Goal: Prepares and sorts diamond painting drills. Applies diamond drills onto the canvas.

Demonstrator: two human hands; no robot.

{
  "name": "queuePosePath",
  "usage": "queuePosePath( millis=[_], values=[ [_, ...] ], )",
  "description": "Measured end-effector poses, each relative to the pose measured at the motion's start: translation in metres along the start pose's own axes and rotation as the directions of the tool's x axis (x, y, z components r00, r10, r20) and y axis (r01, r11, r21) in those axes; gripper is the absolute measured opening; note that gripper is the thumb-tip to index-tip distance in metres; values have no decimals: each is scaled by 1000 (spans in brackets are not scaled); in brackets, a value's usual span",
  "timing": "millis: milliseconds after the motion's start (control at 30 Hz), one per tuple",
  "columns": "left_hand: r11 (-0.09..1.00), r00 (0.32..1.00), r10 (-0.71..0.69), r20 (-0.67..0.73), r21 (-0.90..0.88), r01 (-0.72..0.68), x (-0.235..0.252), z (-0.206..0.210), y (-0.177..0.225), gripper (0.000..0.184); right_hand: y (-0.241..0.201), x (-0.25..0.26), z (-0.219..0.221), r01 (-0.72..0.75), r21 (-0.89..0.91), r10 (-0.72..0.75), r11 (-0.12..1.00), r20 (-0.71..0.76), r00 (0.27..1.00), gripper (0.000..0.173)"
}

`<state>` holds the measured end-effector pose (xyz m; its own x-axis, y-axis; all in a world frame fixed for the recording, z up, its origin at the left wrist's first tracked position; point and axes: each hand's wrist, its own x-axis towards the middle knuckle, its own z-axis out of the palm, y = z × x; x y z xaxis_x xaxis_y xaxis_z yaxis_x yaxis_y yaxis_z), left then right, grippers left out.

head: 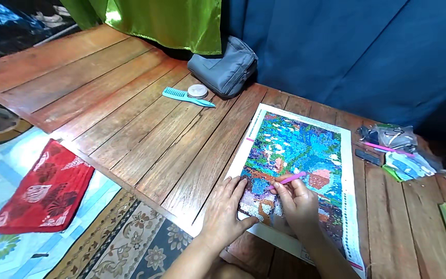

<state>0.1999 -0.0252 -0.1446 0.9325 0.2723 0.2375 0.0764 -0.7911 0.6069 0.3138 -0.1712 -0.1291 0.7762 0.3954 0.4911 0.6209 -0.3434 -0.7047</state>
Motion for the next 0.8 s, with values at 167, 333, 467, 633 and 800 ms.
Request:
queuePosePath(
  millis=[167, 333, 467, 633, 800],
  values=[
    [1000, 1000, -4, 4, 0, 4, 0, -1, 1, 85, 0, -1, -1, -22, 27, 22, 999, 8, 1000, 17],
    [1000, 1000, -3, 7, 7, 3, 0, -1, 1, 85, -1, -2, -1, -45, 38, 45, 998, 12, 999, 17],
    [1000, 1000, 1, 7, 6, -1, 0, -1, 0, 85, 0, -2, 0, -42, 46, 42, 998, 0, 999, 17],
    [1000, 1000, 22, -14, 10, -22, 0, 1, -2, 85, 0, -3, -1, -66, 68, 68, 995, -21, 998, 18],
    [1000, 1000, 17, -12, 2, -17, 1, 0, -1, 86, 1, -2, -2, -56, 73, 59, 996, -43, 997, 18]
  ],
)
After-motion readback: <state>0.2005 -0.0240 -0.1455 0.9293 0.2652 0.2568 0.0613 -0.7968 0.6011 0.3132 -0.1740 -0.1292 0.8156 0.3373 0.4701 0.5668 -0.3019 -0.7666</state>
